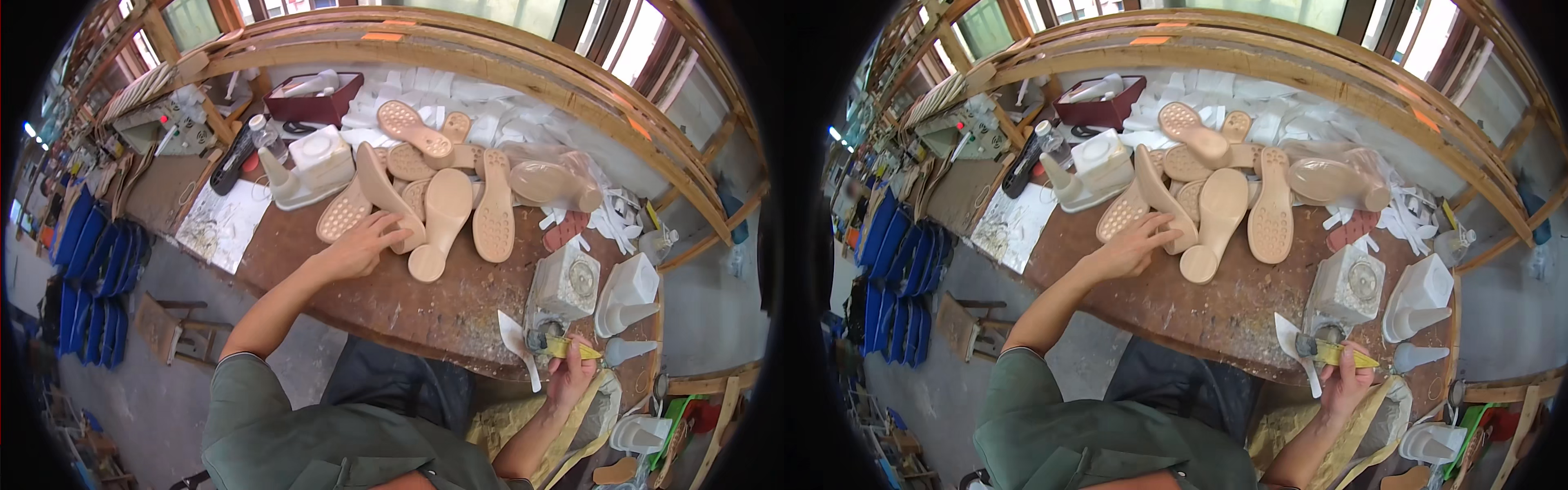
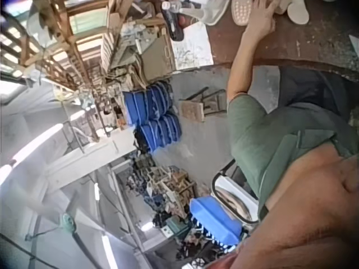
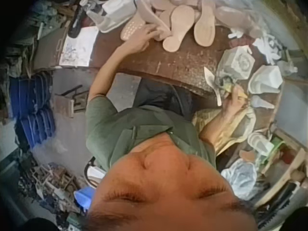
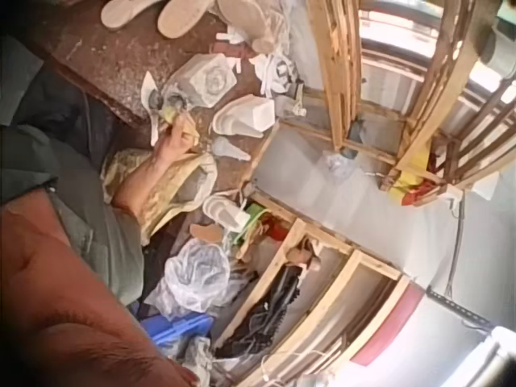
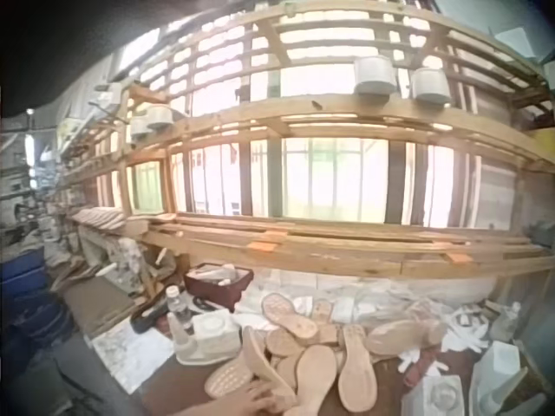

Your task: The recorder is applying glue to the bottom of shoe soles using a brush, then placing them on a drying rack.

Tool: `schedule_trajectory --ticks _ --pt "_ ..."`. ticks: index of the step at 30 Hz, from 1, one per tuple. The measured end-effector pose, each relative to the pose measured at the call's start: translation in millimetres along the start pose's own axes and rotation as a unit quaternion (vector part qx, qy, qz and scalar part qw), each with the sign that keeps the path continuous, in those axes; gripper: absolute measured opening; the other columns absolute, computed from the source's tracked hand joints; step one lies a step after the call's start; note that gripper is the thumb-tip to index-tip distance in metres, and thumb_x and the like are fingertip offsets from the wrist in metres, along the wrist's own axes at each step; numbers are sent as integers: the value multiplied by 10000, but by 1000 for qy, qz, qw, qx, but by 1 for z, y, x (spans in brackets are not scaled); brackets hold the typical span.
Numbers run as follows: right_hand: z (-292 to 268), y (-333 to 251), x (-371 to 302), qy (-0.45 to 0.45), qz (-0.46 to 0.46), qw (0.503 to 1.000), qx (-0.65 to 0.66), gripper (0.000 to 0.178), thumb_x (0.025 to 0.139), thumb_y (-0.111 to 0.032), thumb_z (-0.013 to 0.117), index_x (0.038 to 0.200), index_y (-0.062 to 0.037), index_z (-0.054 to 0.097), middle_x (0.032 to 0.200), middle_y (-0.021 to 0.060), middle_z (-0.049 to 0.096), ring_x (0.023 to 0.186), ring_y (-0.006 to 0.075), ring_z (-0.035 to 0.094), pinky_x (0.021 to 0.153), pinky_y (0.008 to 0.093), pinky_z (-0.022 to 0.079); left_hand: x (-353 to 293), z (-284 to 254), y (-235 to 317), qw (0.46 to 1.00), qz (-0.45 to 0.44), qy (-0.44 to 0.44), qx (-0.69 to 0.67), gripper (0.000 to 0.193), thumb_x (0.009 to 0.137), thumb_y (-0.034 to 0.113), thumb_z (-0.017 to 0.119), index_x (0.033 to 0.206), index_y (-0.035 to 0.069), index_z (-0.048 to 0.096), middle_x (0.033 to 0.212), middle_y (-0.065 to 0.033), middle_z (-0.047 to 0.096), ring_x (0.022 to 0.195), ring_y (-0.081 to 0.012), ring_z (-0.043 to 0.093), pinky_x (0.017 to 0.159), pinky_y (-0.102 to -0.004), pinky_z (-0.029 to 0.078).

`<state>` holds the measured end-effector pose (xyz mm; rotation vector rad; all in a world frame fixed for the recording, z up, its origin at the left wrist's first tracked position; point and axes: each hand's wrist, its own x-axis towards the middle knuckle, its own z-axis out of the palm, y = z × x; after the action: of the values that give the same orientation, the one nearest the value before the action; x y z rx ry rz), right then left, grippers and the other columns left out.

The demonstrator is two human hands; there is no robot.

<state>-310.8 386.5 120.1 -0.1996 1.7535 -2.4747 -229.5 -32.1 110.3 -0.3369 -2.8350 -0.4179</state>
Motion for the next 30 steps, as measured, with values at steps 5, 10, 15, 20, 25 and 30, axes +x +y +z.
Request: schedule_trajectory --ticks 5,10,15,20,25,30 --pt "-10 4 -4 -4 -5 1000 2 183 890 -146 573 974 17 562 603 53 558 415 90 471 386 190 349 -9 18 29 946 -173 139 -236 404 778 212 659 1115 50 508 1158 -206 503 1015 -348 518 872 -379 434" --pt "-31 -7 -20 18 -24 999 -20 179 889 -140 573 976 16 564 635 50 563 434 84 470 400 176 349 -21 38 25 818 -515 208 -151 478 790 444 641 881 -6 504 762 -167 610 750 -280 623 703 -389 478" --pt "-40 -12 -19 69 7 997 -31 233 879 -156 594 1046 5 569 735 35 588 484 87 495 425 195 387 -32 66 -34 648 -443 280 -553 283 786 134 647 1013 -26 591 915 -106 639 801 -181 624 712 -307 510" --pt "-49 -16 -2 108 -14 989 -97 270 847 -148 642 1061 5 582 744 32 600 523 90 531 460 206 420 -59 10 13 802 -395 284 -347 303 766 36 574 1056 -20 506 837 -33 596 756 -116 577 638 -262 470" --pt "-53 -35 0 62 -24 961 -267 221 843 -136 646 1007 7 608 716 8 586 559 74 549 496 197 430 -71 3 83 970 -141 129 153 481 739 33 571 1200 131 476 973 -141 557 850 -310 579 680 -387 496" --pt "-39 -27 26 6 9 914 -406 149 828 -133 637 910 -8 642 632 -4 573 560 45 503 519 217 412 -67 15 123 979 -82 -153 108 776 625 47 687 1336 91 377 1290 -147 411 1050 -337 484 814 -404 478"
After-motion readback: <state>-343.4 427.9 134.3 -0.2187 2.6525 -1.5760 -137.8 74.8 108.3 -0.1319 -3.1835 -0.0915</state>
